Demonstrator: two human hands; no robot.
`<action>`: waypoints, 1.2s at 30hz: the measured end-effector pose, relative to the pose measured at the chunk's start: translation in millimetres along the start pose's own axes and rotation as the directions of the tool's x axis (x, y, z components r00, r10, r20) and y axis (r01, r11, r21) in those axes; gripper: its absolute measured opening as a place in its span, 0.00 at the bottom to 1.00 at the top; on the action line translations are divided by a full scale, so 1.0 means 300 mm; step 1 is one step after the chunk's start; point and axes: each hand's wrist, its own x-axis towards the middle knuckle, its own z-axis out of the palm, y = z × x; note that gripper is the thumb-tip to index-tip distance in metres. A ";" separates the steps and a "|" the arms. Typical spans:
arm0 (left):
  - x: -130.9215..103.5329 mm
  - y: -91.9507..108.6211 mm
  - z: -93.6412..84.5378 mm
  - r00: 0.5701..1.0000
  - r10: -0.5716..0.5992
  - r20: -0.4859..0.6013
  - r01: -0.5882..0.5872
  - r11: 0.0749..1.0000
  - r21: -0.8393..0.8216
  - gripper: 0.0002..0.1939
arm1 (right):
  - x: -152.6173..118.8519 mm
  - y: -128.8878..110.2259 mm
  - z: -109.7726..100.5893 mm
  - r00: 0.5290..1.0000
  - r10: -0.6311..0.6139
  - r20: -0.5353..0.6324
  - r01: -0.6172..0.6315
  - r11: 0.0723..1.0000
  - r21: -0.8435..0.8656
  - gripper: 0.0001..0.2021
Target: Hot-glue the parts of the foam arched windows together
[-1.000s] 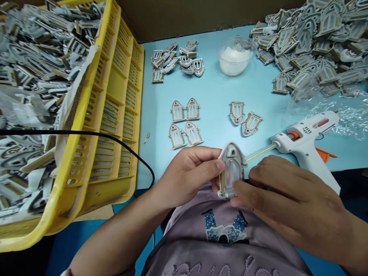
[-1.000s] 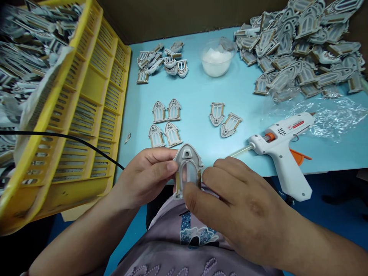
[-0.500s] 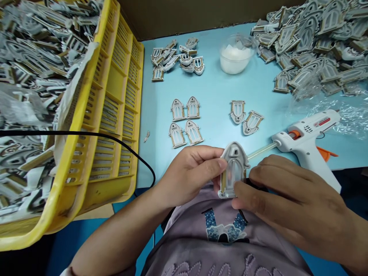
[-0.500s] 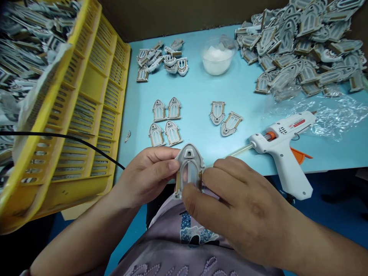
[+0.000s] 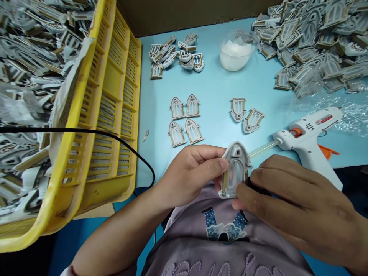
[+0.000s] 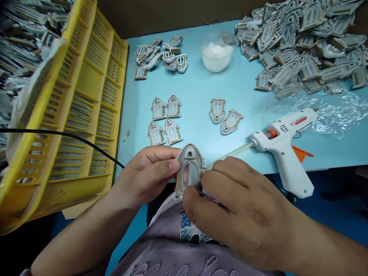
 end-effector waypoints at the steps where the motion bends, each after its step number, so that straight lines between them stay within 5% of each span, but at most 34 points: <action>1: -0.001 -0.001 0.000 1.000 0.003 0.003 -0.003 1.000 -0.005 0.13 | 0.000 0.000 0.000 1.000 0.001 0.001 -0.001 1.000 -0.001 0.10; 26: -0.006 0.007 0.004 1.000 0.017 0.018 -0.016 1.000 -0.024 0.13 | -0.007 0.001 0.014 0.998 0.013 -0.061 -0.013 1.000 0.010 0.09; 36: -0.013 0.010 0.003 1.000 0.010 -0.010 -0.011 1.000 -0.003 0.14 | -0.023 -0.030 -0.011 0.987 0.134 -0.094 -0.128 0.990 0.064 0.14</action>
